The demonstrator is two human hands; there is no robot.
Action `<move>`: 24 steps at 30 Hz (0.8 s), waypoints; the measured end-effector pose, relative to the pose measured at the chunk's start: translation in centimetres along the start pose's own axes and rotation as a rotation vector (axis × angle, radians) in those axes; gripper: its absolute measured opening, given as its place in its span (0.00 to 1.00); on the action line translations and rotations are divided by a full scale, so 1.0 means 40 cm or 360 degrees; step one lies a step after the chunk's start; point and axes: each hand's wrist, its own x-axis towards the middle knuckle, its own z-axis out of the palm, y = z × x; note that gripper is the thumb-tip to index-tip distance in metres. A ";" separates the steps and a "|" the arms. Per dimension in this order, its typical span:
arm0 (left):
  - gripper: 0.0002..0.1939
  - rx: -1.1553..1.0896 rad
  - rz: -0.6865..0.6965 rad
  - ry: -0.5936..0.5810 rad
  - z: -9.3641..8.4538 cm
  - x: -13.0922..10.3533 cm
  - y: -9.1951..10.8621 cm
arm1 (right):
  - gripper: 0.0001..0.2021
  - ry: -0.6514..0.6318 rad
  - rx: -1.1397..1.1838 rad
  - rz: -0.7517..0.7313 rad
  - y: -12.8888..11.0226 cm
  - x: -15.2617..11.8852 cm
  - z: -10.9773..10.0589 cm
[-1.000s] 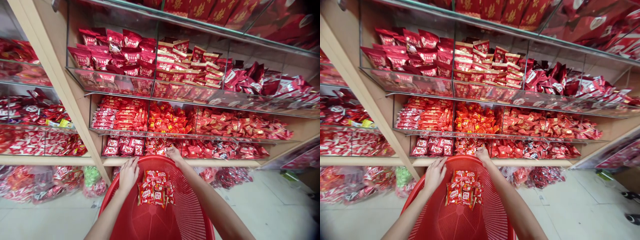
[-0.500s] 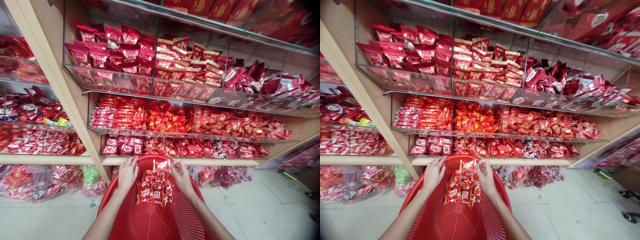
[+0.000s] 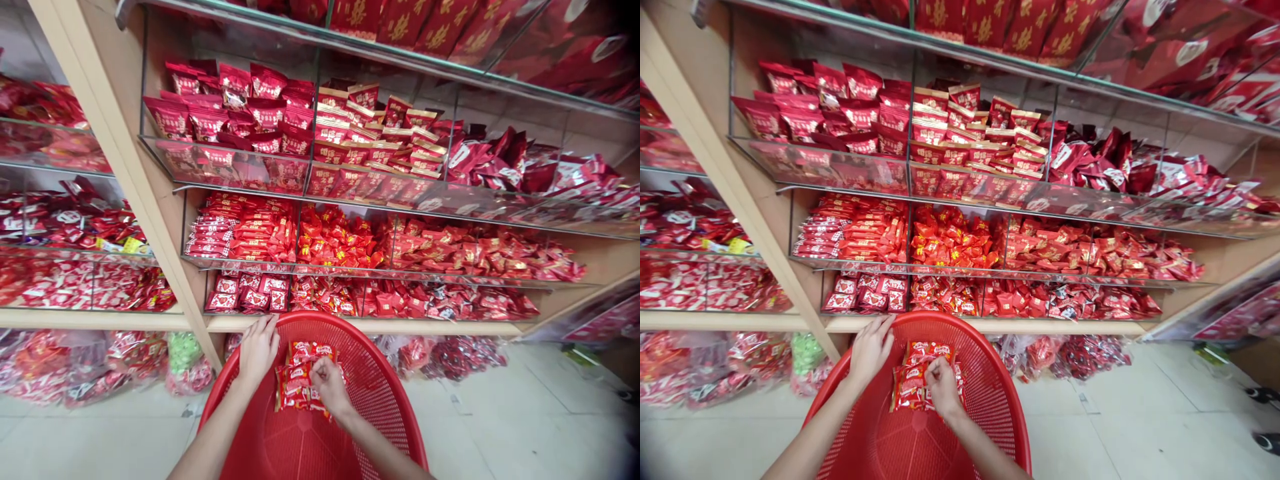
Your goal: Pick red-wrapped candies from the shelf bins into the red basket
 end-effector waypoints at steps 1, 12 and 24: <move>0.22 0.0001 -0.0004 -0.0004 -0.001 0.000 0.001 | 0.12 0.0023 -0.0042 -0.0043 0.007 -0.002 0.004; 0.22 0.0019 -0.0013 -0.0011 0.005 -0.001 -0.002 | 0.08 -0.0091 -0.0836 -0.0393 -0.181 0.076 -0.138; 0.23 -0.0006 0.0010 0.0029 0.010 -0.003 -0.006 | 0.20 -0.0454 -0.2278 -0.0177 -0.231 0.356 -0.251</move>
